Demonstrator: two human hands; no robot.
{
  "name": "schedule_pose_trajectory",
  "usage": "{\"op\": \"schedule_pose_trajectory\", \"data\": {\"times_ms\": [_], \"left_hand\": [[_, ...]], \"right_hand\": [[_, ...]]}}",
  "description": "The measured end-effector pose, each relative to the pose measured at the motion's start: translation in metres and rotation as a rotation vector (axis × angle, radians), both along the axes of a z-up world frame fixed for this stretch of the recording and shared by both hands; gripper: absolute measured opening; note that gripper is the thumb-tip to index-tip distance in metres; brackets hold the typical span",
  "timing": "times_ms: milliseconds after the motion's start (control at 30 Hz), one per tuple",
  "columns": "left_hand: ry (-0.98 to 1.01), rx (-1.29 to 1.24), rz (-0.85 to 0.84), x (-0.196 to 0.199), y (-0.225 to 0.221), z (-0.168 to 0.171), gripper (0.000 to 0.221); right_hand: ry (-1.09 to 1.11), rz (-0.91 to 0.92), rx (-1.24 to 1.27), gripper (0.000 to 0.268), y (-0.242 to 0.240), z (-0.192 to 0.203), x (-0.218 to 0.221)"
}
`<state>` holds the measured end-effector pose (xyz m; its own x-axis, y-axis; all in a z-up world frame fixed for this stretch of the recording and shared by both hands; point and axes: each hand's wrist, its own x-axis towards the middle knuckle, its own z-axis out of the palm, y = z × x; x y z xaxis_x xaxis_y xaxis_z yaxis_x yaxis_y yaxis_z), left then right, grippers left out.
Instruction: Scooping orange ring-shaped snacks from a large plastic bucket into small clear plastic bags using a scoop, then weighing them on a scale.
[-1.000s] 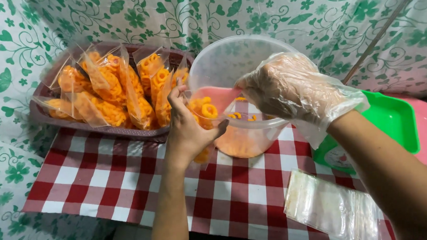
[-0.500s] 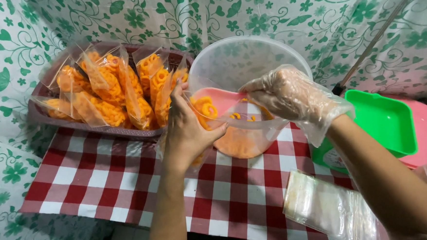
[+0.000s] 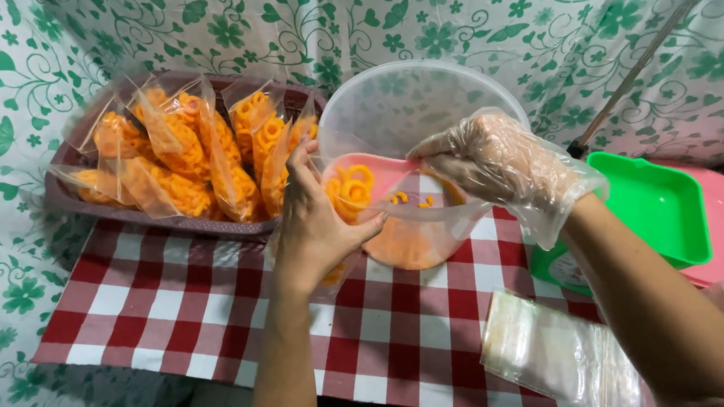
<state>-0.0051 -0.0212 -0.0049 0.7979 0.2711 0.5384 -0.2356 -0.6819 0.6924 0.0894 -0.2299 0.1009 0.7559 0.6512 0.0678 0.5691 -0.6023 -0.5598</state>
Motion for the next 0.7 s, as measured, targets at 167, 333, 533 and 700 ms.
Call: {"op": "schedule_pose_trajectory", "data": {"times_ms": [167,333,533,700], "left_hand": [[0.005,0.032,0.028,-0.001,0.001,0.002,0.124],[0.012,0.076,0.034,-0.001,0.0,0.004,0.123],[0.008,0.083,0.009,-0.005,-0.001,0.009,0.126],[-0.003,0.045,-0.01,-0.011,-0.003,0.012,0.124]], "right_hand": [[0.119,-0.08,0.025,0.029,0.002,0.003,-0.001],[0.136,-0.062,0.017,0.031,-0.002,-0.005,0.002],[0.077,-0.009,-0.067,0.029,-0.002,-0.001,-0.005],[0.156,-0.021,-0.023,0.031,0.001,-0.006,0.004]]}}
